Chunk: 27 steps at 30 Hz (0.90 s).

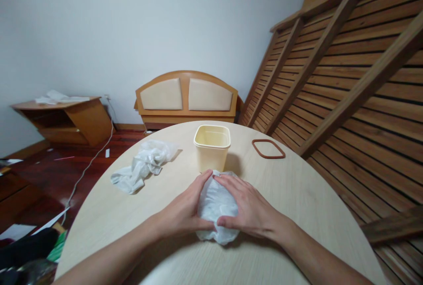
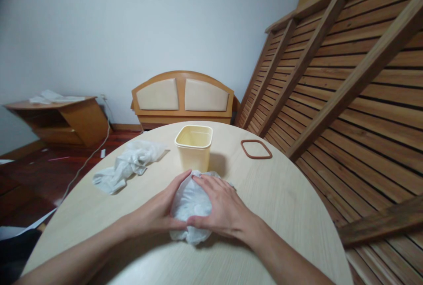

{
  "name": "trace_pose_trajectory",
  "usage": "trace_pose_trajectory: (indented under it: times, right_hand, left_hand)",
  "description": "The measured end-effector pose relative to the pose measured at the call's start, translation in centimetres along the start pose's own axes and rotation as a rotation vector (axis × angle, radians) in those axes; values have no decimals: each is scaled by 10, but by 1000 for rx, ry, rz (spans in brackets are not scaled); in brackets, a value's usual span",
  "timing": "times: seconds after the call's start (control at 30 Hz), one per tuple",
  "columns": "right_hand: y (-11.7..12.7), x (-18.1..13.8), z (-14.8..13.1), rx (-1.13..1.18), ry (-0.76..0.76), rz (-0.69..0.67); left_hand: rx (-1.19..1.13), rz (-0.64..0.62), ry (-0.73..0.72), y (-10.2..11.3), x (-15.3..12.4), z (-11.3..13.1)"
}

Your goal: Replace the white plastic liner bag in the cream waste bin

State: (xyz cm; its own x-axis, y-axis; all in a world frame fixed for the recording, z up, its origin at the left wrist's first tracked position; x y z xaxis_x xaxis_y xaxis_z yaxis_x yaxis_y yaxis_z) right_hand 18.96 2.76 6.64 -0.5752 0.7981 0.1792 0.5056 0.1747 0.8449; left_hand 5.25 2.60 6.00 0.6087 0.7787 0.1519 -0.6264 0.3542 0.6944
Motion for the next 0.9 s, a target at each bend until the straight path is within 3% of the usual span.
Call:
trace_pose_trajectory:
  times: [0.13,0.37,0.53,0.9]
  right_hand:
    - [-8,-3,11,-23,-44,-45]
    - [-10,-9,20,12,-70,-125]
    - [-3,-10,24,30,-89,-46]
    - [15,-5,8,183,23,105]
  left_hand:
    - [37,34,-28,-8,1,1]
    - [20,-274,-34,-13,-11,-3]
    - [-13,-194,42,-11,-7,-13]
    - [-65,42,-40,-5,2,-11]
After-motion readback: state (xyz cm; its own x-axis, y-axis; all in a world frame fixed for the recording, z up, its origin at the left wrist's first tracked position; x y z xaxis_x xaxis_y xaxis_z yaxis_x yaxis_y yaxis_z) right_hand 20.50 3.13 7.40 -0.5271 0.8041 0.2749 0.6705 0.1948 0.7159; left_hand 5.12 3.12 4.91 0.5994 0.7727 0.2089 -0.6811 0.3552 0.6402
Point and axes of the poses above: each hand's wrist, its own x-axis towards the middle knuckle, its own y-axis out of the back of the hand, z = x × y, the point moved 8 cm from there along x, towards the middle knuckle, and after that the axes turned 4 degrees about x, right-handed, at the moved point
